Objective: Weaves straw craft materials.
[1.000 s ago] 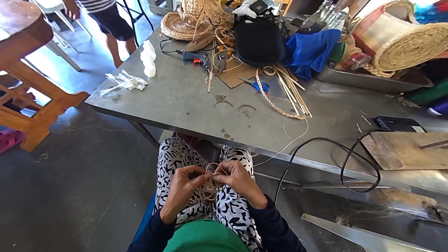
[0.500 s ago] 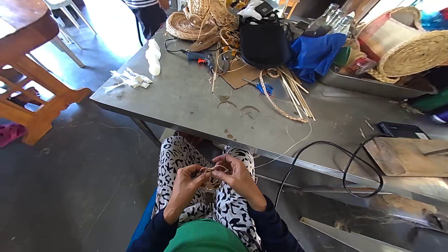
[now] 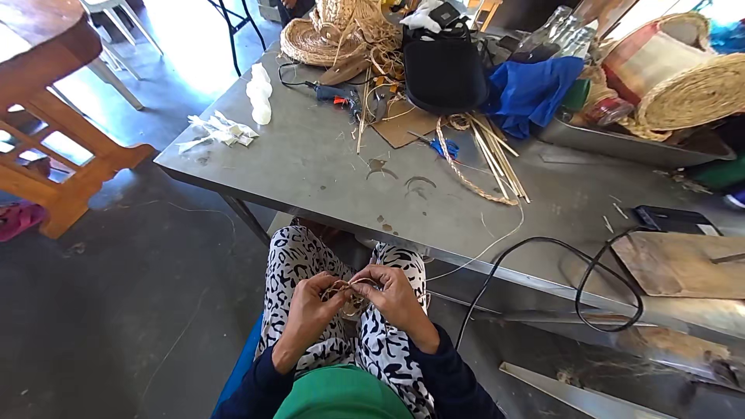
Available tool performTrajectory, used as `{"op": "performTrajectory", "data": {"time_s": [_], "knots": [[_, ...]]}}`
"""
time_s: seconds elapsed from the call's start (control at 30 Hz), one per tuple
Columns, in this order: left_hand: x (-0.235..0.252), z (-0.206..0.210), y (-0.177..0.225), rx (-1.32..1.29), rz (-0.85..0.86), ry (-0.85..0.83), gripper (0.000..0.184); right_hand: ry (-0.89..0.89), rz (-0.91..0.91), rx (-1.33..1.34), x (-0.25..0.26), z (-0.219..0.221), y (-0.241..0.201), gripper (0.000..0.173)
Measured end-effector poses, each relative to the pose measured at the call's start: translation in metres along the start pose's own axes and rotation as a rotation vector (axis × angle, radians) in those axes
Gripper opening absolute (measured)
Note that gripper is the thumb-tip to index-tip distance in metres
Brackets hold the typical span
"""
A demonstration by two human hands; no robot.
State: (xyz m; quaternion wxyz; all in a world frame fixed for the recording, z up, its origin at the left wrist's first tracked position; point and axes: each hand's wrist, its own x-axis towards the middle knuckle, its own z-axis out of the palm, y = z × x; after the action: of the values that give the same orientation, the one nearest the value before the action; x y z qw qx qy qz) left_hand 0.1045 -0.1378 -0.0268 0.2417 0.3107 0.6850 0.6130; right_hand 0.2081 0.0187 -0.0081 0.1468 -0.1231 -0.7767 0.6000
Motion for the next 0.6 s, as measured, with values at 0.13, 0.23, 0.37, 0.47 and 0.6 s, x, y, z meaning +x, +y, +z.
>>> {"op": "performTrajectory", "data": {"time_s": [0.13,0.23,0.37,0.47,0.6], "knots": [[-0.0002,-0.0008,0.0005,0.015,0.026,0.019,0.011,-0.025,0.083,0.011,-0.0003,-0.0021,-0.0040,0.008],[-0.0001,0.0012,0.0031,0.015,0.073,0.050,0.014,-0.022,0.109,0.043,0.0005,-0.0016,-0.0052,0.004],[0.0004,0.0035,0.0068,0.019,0.106,0.050,0.013,-0.032,0.123,0.072,0.0013,-0.0015,-0.0075,0.003],[-0.0002,0.0047,0.0040,-0.030,0.138,0.063,0.009,-0.104,0.126,0.105,0.0007,-0.0068,-0.0083,0.006],[-0.0010,0.0056,0.0049,-0.060,0.132,0.082,0.008,-0.153,0.173,0.132,0.0000,-0.0085,-0.0100,0.008]]}}
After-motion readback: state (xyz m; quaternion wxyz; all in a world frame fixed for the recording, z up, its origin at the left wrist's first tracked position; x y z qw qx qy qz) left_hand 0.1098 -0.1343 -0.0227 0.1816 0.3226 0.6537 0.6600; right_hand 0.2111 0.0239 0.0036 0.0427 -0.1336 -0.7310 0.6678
